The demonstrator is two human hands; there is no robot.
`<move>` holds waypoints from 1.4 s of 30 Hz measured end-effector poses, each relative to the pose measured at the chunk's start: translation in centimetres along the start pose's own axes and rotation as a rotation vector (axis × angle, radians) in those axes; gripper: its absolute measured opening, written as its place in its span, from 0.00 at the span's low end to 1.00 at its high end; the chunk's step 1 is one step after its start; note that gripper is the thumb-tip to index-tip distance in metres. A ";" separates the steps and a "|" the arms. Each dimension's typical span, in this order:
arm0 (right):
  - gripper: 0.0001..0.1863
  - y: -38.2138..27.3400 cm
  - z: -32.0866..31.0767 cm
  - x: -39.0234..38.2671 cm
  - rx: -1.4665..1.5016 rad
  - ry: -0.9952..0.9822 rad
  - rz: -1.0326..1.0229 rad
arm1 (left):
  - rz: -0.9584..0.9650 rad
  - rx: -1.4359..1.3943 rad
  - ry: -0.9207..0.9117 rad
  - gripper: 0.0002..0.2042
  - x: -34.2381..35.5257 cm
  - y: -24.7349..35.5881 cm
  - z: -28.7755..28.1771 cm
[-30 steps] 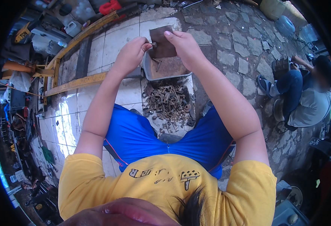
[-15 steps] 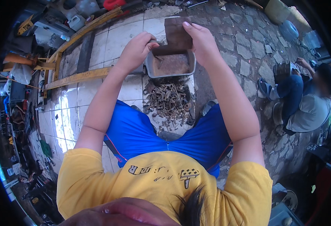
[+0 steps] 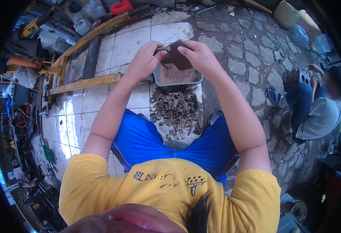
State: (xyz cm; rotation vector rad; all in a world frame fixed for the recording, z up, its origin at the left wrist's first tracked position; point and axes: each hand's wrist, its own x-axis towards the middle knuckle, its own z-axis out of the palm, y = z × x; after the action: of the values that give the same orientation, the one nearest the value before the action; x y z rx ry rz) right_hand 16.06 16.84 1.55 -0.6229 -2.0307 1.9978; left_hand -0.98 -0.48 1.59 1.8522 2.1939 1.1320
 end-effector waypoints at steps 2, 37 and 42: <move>0.20 -0.2 0.2 -0.3 0.039 0.021 0.014 | -0.022 -0.023 0.024 0.13 0.1 0.3 0.0; 0.30 0.4 -0.3 1.7 0.690 -0.165 -0.116 | -0.587 -1.026 0.284 0.13 0.9 0.0 3.7; 0.22 1.8 2.5 2.3 0.671 0.066 -0.166 | -0.711 -1.210 0.204 0.13 -0.1 -1.6 6.5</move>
State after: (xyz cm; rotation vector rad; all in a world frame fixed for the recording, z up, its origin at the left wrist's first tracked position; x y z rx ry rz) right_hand 13.13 15.63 -0.67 -0.3488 -1.1969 2.3145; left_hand 0.81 2.56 -4.05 0.4377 1.3458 1.8158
